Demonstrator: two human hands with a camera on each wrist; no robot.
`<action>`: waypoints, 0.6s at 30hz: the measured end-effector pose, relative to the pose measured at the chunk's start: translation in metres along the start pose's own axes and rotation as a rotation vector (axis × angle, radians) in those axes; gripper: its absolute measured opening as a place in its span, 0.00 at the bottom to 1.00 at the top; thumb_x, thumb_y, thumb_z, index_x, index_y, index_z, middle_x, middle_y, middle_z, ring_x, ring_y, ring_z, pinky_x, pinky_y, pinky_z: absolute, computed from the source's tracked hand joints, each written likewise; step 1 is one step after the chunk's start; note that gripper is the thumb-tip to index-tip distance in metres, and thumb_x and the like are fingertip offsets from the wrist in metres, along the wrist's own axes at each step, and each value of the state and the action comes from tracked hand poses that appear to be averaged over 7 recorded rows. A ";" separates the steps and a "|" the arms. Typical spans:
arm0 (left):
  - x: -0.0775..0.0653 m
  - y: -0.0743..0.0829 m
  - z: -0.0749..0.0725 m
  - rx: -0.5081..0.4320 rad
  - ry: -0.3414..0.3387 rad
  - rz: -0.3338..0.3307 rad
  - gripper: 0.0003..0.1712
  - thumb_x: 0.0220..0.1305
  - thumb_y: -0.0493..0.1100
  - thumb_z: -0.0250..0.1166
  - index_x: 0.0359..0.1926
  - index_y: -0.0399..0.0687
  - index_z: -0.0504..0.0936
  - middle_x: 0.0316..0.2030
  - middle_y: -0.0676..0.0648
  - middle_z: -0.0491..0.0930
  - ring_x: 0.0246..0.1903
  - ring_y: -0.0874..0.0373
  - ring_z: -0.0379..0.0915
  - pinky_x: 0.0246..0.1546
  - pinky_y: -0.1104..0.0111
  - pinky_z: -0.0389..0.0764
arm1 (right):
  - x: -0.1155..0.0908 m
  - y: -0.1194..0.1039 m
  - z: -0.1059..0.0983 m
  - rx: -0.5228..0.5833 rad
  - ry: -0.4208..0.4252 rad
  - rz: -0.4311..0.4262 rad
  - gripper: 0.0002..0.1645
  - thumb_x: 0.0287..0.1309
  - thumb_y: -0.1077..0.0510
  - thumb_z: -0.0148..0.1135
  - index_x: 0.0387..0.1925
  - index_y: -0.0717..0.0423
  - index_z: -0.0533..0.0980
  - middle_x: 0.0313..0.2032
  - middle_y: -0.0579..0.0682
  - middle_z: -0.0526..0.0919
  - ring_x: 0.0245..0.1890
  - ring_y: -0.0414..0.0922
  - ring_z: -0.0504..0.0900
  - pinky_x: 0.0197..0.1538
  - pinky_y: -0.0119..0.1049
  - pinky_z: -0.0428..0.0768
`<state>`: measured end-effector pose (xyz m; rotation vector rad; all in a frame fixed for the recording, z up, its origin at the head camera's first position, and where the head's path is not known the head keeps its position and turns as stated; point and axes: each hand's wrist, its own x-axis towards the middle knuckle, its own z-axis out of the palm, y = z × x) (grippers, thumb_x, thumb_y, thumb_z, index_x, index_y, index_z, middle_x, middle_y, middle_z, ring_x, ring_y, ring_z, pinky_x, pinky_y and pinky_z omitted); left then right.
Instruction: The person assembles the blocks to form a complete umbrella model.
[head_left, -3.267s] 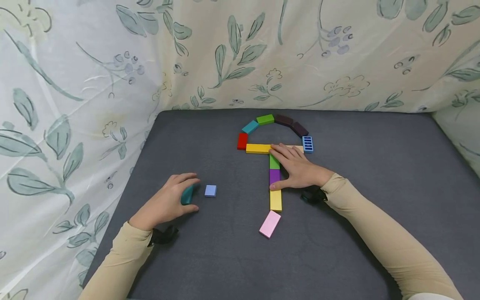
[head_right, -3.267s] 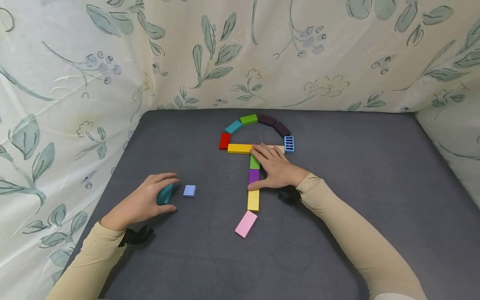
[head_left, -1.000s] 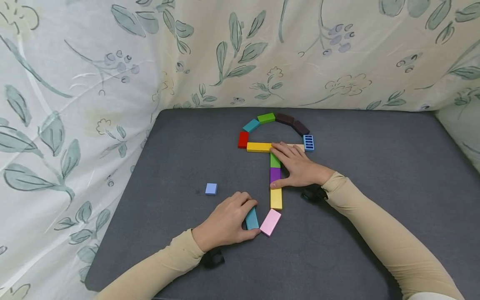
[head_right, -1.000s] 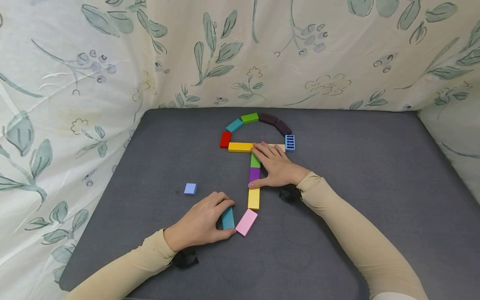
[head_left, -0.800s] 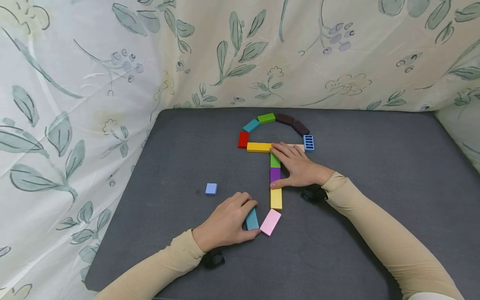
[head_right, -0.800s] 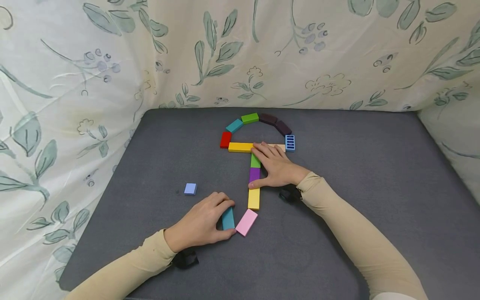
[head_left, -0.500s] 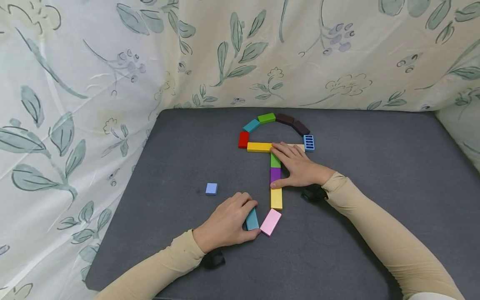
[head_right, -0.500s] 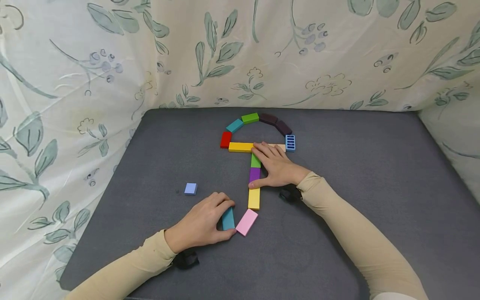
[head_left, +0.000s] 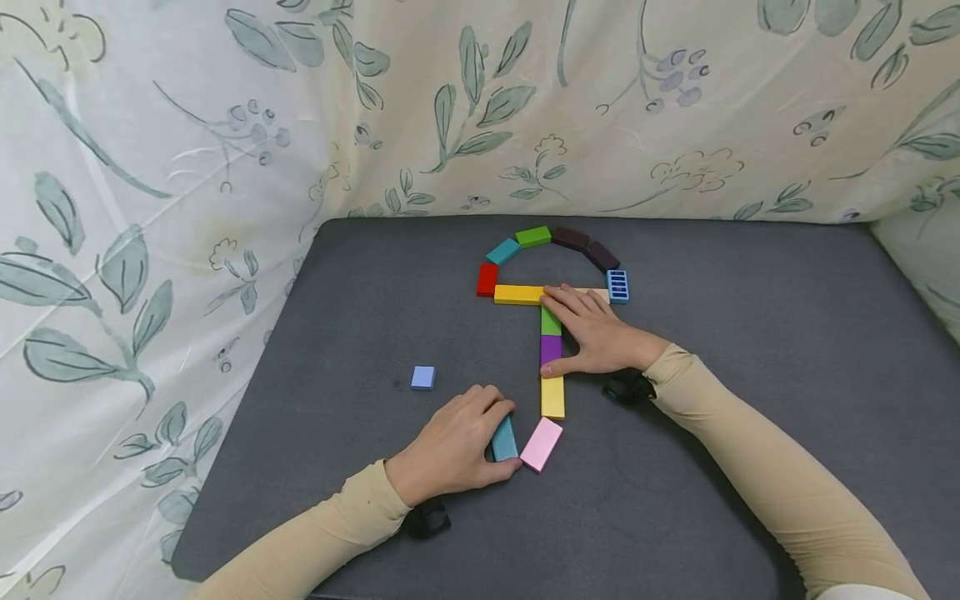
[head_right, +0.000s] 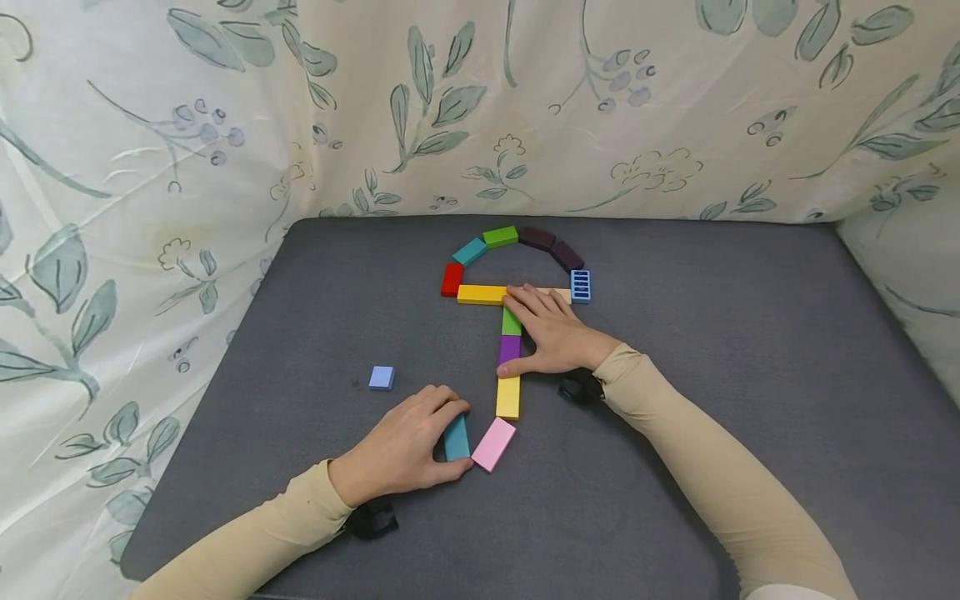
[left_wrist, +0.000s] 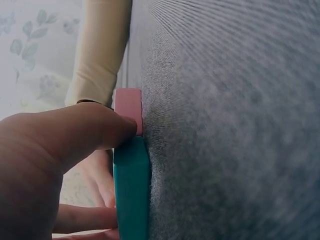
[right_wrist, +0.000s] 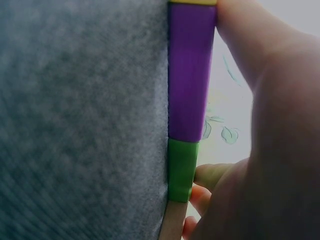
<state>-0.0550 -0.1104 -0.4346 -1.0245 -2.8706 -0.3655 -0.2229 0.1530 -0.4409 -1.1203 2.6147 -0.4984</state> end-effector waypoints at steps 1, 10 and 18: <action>0.000 0.000 0.000 0.002 -0.003 -0.002 0.38 0.58 0.64 0.74 0.59 0.42 0.83 0.49 0.50 0.79 0.43 0.61 0.73 0.43 0.69 0.81 | 0.000 0.000 0.000 -0.001 0.000 0.001 0.72 0.55 0.25 0.69 0.84 0.57 0.45 0.84 0.55 0.40 0.83 0.60 0.37 0.80 0.64 0.35; -0.003 -0.007 -0.006 -0.050 0.004 -0.045 0.42 0.59 0.68 0.73 0.63 0.43 0.81 0.53 0.50 0.79 0.48 0.59 0.75 0.49 0.65 0.82 | 0.000 0.000 0.003 -0.004 0.007 -0.001 0.72 0.55 0.25 0.69 0.84 0.57 0.45 0.84 0.55 0.40 0.83 0.60 0.37 0.80 0.64 0.34; -0.009 -0.056 -0.035 -0.059 0.159 -0.152 0.26 0.66 0.50 0.72 0.61 0.42 0.83 0.55 0.46 0.80 0.50 0.52 0.76 0.50 0.57 0.82 | 0.000 0.001 0.005 -0.002 0.018 -0.014 0.71 0.55 0.26 0.70 0.83 0.58 0.46 0.84 0.56 0.40 0.83 0.60 0.37 0.80 0.65 0.34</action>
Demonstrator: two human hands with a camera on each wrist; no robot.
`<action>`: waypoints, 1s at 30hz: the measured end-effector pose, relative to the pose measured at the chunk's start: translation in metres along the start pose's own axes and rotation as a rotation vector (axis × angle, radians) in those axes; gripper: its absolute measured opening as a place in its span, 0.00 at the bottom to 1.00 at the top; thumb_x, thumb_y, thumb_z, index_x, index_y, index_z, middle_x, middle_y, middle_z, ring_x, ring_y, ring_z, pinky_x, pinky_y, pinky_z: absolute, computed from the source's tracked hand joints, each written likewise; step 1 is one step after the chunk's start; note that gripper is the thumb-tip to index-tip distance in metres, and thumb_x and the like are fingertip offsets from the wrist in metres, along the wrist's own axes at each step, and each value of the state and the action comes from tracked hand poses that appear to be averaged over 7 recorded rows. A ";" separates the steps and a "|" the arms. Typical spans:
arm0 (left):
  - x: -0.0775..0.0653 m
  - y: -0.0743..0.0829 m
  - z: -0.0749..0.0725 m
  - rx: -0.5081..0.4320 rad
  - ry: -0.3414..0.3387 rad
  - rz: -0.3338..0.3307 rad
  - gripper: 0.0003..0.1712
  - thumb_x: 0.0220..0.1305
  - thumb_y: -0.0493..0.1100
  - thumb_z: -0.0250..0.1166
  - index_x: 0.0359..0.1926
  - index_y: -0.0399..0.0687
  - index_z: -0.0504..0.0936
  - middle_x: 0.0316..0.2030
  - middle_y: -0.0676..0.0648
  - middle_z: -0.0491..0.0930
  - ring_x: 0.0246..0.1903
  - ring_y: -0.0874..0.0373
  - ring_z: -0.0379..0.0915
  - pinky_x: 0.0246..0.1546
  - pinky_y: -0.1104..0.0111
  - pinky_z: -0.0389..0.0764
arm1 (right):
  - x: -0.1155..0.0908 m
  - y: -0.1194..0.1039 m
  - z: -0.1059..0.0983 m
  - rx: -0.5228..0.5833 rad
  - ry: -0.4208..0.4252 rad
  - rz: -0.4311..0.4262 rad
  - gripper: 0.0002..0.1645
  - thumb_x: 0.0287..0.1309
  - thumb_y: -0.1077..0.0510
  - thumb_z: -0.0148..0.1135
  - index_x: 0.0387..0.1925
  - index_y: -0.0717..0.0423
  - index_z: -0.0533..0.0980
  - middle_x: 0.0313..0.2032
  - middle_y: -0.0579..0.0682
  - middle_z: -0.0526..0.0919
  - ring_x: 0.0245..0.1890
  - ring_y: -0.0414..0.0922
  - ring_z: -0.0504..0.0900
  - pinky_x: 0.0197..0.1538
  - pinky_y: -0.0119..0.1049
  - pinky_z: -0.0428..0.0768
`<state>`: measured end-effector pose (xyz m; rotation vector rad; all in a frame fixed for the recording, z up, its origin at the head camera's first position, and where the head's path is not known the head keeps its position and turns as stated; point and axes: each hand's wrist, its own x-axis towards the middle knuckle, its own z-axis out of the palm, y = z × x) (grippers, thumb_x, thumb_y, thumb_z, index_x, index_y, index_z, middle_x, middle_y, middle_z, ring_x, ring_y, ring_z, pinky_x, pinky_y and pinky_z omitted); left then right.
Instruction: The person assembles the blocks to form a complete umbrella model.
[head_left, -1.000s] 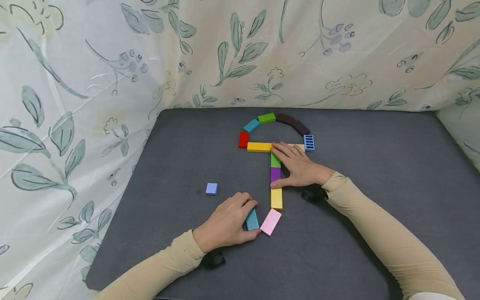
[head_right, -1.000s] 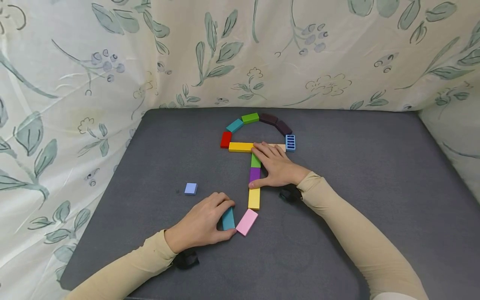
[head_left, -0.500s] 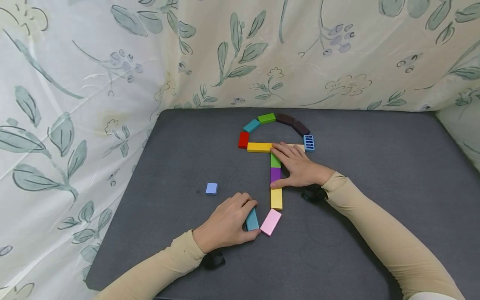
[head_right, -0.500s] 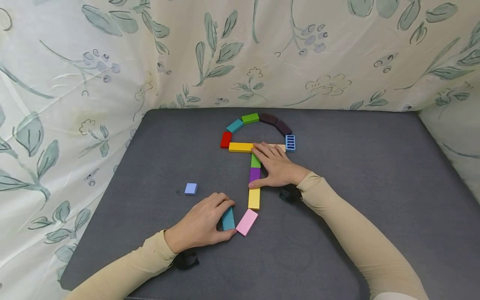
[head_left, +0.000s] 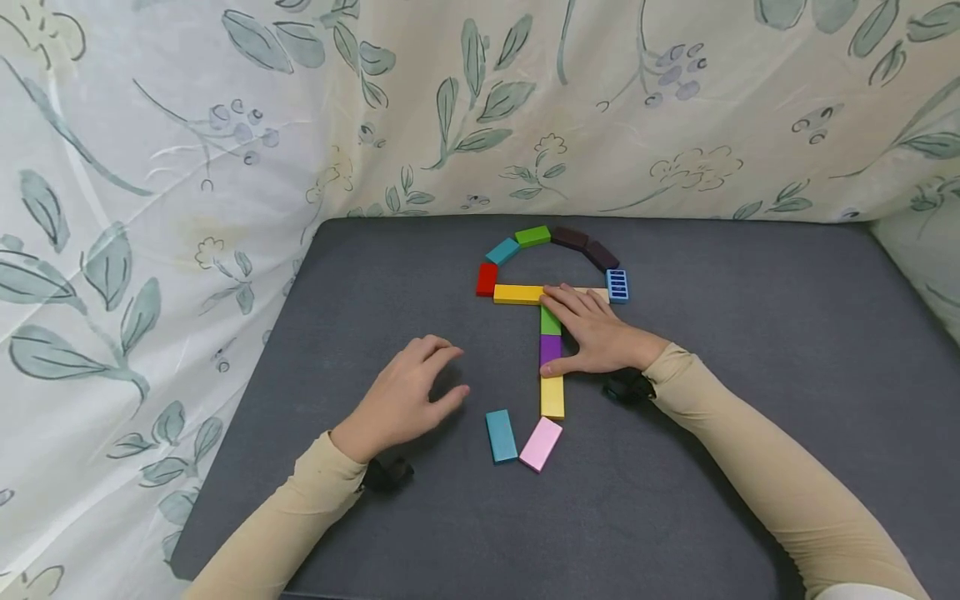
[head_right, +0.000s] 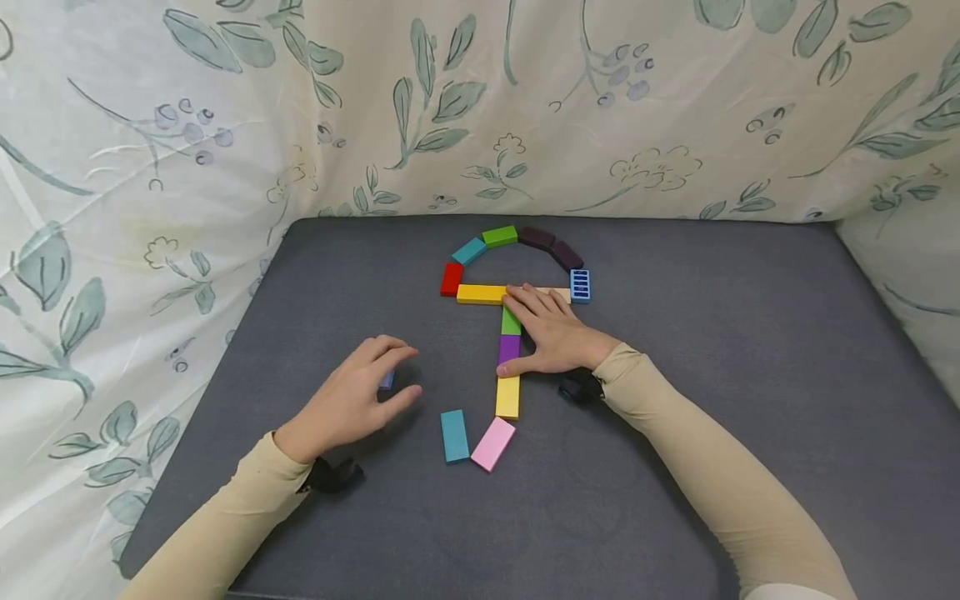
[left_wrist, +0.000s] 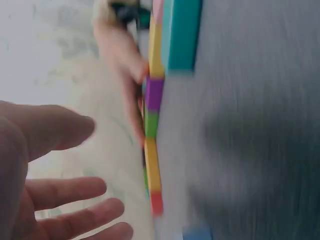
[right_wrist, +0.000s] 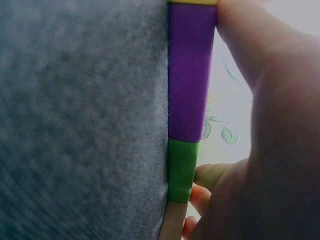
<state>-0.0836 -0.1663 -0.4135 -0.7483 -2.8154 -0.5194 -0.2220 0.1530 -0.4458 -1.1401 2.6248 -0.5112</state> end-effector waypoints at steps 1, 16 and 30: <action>0.000 -0.007 -0.002 0.003 -0.002 -0.005 0.26 0.66 0.48 0.72 0.61 0.42 0.83 0.55 0.46 0.80 0.50 0.51 0.76 0.50 0.57 0.82 | 0.000 0.000 0.000 0.003 -0.001 0.000 0.71 0.55 0.26 0.70 0.83 0.58 0.46 0.84 0.56 0.40 0.83 0.60 0.37 0.80 0.65 0.34; -0.006 -0.038 -0.012 -0.005 -0.145 -0.059 0.22 0.63 0.36 0.73 0.58 0.41 0.84 0.55 0.45 0.80 0.54 0.49 0.78 0.53 0.55 0.83 | 0.001 -0.003 -0.006 0.019 -0.025 0.016 0.71 0.56 0.26 0.69 0.84 0.57 0.45 0.84 0.55 0.39 0.83 0.60 0.36 0.80 0.65 0.33; 0.006 -0.027 0.004 -0.047 -0.161 -0.017 0.16 0.65 0.38 0.73 0.53 0.41 0.86 0.49 0.47 0.83 0.50 0.53 0.78 0.53 0.59 0.83 | -0.002 0.000 -0.001 0.011 -0.019 0.009 0.71 0.55 0.26 0.69 0.84 0.57 0.45 0.84 0.55 0.39 0.83 0.59 0.36 0.80 0.65 0.33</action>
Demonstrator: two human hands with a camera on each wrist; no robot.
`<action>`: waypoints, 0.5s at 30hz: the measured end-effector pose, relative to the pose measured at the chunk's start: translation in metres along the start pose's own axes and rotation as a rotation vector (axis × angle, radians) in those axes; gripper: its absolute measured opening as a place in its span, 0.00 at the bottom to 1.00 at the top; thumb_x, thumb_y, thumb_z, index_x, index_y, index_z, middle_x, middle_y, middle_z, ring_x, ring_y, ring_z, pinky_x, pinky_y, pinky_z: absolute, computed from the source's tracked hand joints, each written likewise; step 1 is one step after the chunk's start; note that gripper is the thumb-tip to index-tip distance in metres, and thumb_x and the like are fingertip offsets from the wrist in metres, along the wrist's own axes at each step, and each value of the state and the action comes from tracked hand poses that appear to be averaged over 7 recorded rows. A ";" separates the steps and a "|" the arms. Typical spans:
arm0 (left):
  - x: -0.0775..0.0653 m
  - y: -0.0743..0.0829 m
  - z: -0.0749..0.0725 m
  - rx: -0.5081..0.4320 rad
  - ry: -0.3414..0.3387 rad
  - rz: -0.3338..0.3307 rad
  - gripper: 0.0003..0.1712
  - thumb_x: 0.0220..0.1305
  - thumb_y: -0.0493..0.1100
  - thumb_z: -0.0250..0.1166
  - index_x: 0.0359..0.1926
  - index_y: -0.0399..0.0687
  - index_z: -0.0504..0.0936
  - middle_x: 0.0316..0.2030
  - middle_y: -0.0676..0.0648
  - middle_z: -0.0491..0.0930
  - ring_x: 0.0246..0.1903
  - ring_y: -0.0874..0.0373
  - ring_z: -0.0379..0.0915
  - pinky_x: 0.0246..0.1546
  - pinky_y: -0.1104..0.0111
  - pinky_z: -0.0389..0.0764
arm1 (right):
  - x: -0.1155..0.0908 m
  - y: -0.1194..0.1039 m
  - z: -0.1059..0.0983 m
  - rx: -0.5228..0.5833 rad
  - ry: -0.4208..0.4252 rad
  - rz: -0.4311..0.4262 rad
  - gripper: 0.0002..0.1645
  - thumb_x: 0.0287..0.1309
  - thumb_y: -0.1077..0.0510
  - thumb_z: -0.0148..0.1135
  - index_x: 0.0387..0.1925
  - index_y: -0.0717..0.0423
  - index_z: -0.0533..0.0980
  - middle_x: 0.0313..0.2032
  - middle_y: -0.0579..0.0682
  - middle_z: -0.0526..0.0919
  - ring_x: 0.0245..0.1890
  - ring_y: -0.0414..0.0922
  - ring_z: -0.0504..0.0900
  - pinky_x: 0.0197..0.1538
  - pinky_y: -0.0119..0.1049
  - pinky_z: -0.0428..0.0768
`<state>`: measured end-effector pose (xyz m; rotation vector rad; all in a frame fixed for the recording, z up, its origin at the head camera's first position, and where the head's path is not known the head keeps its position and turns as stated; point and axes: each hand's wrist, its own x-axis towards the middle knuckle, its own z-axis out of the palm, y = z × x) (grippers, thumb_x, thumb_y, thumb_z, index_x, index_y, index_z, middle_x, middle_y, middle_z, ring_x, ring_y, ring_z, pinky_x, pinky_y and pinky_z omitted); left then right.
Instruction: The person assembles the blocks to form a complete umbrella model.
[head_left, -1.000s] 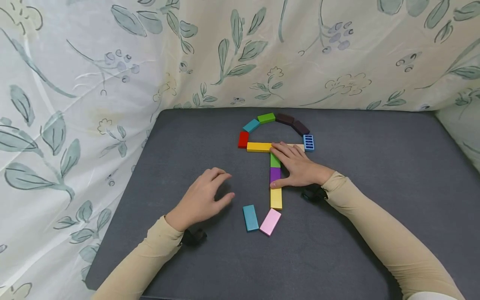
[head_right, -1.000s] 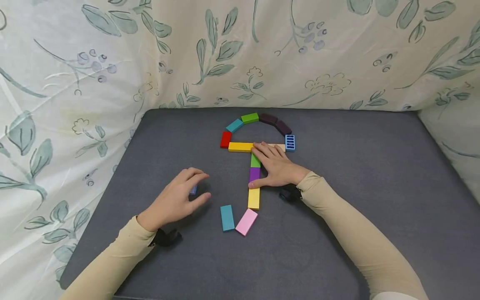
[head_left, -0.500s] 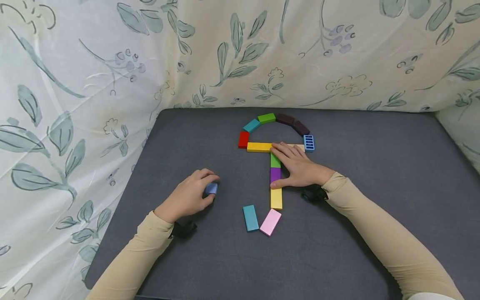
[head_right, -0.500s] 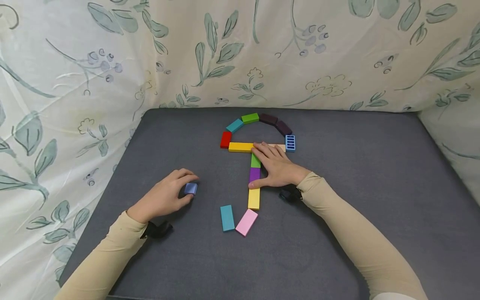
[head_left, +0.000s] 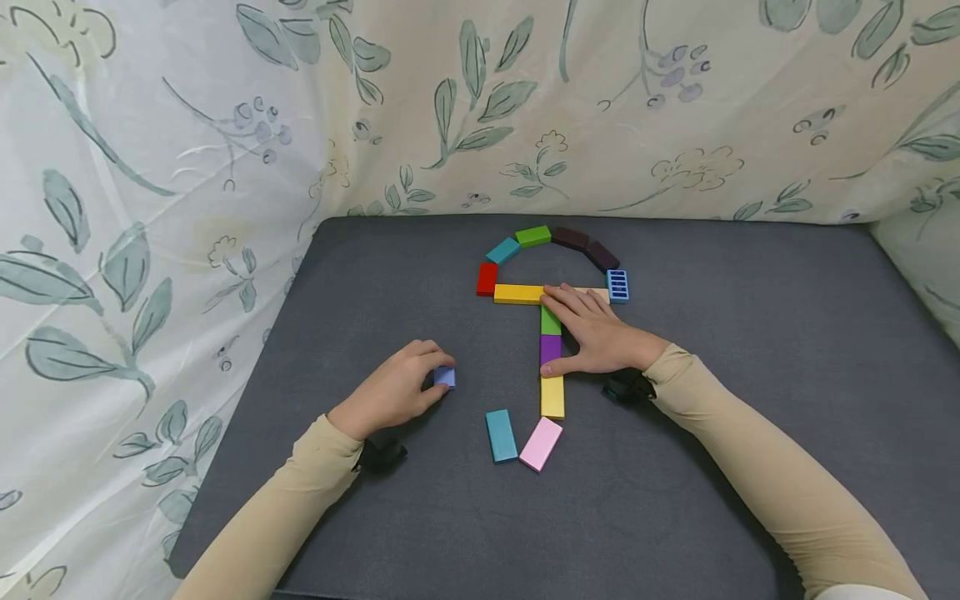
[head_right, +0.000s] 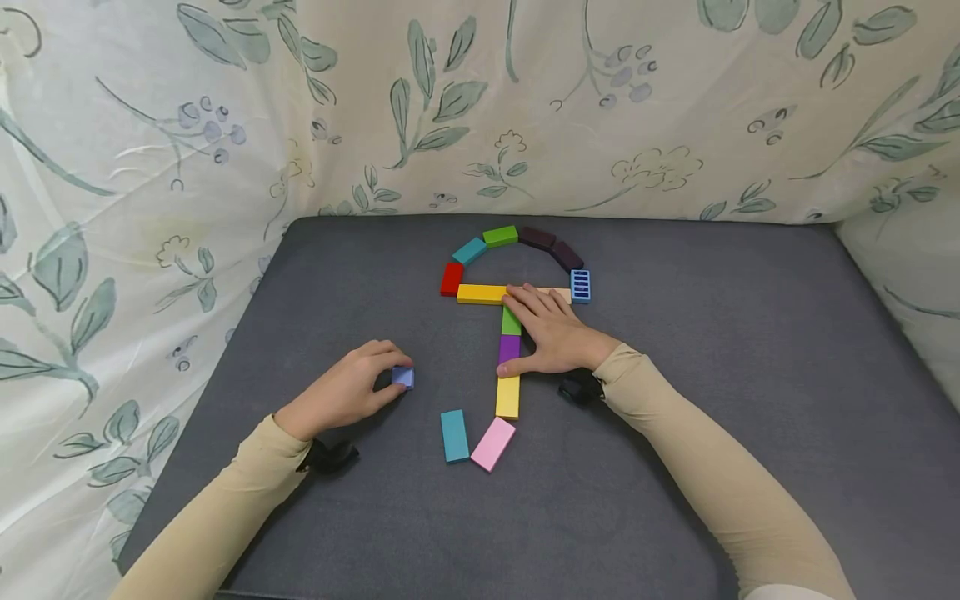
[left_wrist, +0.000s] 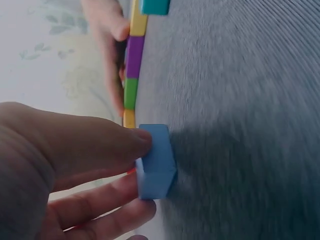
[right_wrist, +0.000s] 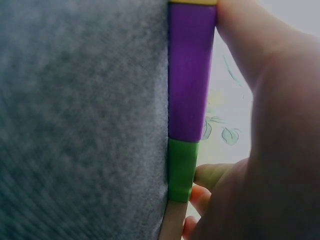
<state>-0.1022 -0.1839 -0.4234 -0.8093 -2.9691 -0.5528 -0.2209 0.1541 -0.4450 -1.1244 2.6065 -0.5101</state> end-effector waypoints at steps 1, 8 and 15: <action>0.002 0.002 0.000 -0.005 -0.007 0.005 0.16 0.66 0.38 0.73 0.53 0.41 0.86 0.49 0.47 0.83 0.50 0.54 0.78 0.53 0.59 0.83 | 0.000 0.000 0.000 0.000 0.001 -0.001 0.71 0.55 0.26 0.69 0.84 0.57 0.45 0.84 0.55 0.39 0.83 0.59 0.36 0.80 0.65 0.33; 0.017 0.013 0.004 -0.020 -0.045 0.053 0.16 0.67 0.39 0.72 0.54 0.43 0.86 0.49 0.48 0.82 0.50 0.55 0.77 0.54 0.61 0.83 | -0.001 -0.001 -0.003 0.008 0.005 -0.007 0.72 0.55 0.27 0.70 0.84 0.57 0.45 0.84 0.56 0.39 0.83 0.60 0.37 0.80 0.65 0.33; 0.029 0.024 0.008 -0.036 -0.092 0.068 0.16 0.68 0.42 0.72 0.55 0.44 0.86 0.51 0.48 0.82 0.53 0.54 0.76 0.57 0.61 0.82 | 0.000 -0.001 -0.004 0.002 -0.006 0.002 0.71 0.55 0.26 0.69 0.84 0.57 0.45 0.84 0.56 0.40 0.83 0.60 0.37 0.80 0.65 0.34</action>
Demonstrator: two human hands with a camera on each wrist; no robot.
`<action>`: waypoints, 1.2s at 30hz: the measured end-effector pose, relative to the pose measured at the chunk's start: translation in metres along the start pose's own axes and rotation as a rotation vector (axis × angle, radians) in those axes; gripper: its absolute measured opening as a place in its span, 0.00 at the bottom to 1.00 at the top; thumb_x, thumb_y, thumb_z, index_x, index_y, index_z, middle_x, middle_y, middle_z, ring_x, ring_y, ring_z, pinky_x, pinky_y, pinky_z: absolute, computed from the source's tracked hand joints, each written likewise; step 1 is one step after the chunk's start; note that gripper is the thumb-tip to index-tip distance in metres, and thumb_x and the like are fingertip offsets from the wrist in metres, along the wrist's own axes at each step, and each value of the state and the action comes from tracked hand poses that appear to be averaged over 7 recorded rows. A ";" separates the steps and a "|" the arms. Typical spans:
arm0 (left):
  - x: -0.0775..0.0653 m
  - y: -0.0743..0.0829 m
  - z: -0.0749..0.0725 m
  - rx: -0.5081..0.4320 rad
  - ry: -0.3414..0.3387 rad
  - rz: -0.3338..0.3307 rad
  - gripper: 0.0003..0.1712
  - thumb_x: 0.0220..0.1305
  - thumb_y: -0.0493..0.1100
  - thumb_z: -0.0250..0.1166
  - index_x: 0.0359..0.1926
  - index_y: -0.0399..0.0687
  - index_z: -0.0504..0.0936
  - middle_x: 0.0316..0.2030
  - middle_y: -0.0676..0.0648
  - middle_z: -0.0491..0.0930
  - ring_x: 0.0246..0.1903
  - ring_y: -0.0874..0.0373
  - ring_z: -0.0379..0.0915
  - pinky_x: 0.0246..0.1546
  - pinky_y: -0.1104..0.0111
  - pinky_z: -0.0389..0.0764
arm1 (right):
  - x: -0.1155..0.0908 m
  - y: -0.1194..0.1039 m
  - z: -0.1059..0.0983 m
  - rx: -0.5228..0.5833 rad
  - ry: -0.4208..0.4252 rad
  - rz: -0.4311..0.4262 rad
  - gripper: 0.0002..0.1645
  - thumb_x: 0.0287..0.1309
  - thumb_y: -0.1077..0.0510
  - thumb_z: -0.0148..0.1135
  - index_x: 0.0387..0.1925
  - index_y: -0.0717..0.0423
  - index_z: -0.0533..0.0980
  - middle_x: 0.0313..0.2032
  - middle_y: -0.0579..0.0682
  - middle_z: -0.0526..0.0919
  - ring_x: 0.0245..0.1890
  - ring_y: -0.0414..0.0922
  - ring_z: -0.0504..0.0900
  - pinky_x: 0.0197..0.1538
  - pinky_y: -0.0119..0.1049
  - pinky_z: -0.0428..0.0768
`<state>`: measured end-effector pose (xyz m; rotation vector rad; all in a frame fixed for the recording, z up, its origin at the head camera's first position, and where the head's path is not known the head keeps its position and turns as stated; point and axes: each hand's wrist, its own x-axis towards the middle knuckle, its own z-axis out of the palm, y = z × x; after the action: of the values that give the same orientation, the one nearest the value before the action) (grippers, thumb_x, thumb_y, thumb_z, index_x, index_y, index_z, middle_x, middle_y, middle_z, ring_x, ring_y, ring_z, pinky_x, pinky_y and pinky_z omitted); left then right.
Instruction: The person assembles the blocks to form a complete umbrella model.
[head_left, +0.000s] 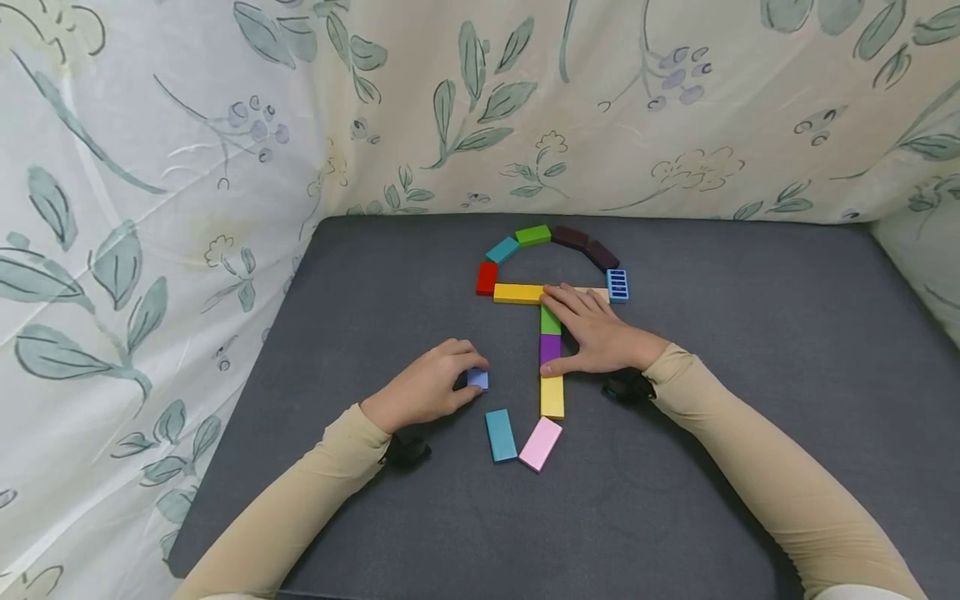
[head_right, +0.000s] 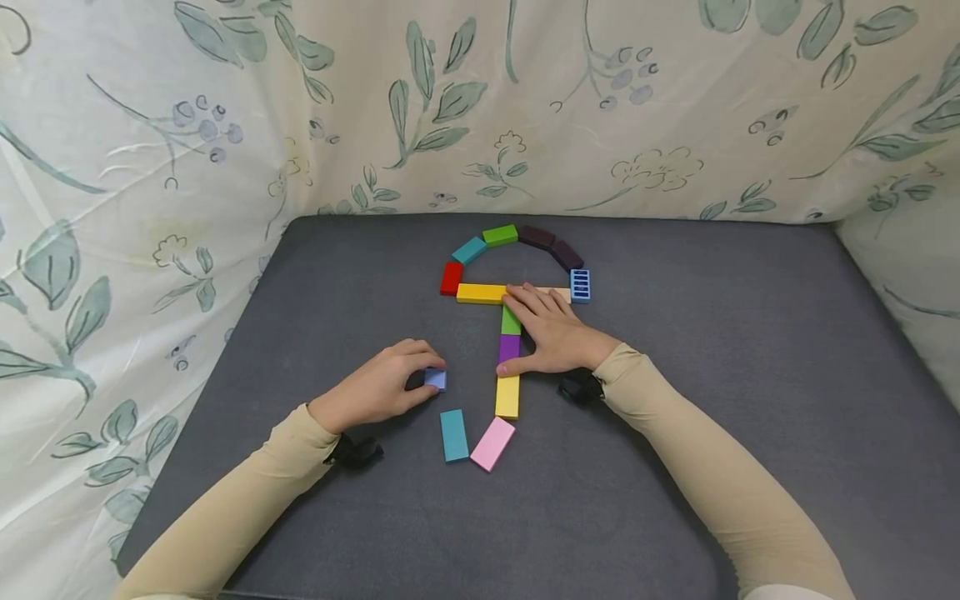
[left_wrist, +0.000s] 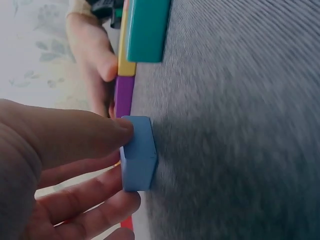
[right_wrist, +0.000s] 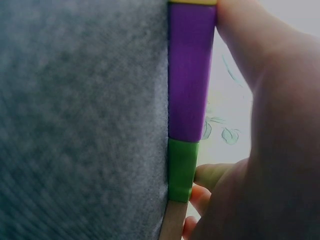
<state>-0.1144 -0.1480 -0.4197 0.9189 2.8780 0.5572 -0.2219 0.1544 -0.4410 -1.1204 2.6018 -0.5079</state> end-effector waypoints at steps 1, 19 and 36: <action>0.001 0.001 0.001 0.004 -0.005 0.000 0.17 0.67 0.42 0.72 0.55 0.44 0.86 0.51 0.48 0.82 0.52 0.55 0.76 0.57 0.61 0.82 | 0.000 -0.001 0.000 -0.001 0.000 0.002 0.71 0.55 0.26 0.69 0.84 0.57 0.45 0.84 0.55 0.40 0.83 0.59 0.37 0.80 0.64 0.34; -0.001 0.009 0.011 0.009 -0.015 0.024 0.23 0.63 0.47 0.76 0.58 0.48 0.86 0.52 0.50 0.80 0.50 0.58 0.72 0.50 0.65 0.84 | 0.000 0.000 0.001 -0.025 -0.001 0.010 0.71 0.56 0.26 0.69 0.84 0.57 0.45 0.84 0.56 0.40 0.83 0.60 0.37 0.80 0.65 0.35; 0.000 0.012 0.016 -0.041 -0.016 0.061 0.17 0.71 0.39 0.68 0.58 0.44 0.86 0.51 0.49 0.81 0.52 0.57 0.74 0.53 0.64 0.82 | 0.000 0.001 0.004 -0.017 0.028 -0.016 0.70 0.56 0.28 0.70 0.83 0.60 0.47 0.84 0.58 0.42 0.83 0.62 0.39 0.79 0.67 0.36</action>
<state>-0.1052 -0.1338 -0.4306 1.0034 2.8218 0.6094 -0.2212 0.1537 -0.4446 -1.1480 2.6276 -0.5095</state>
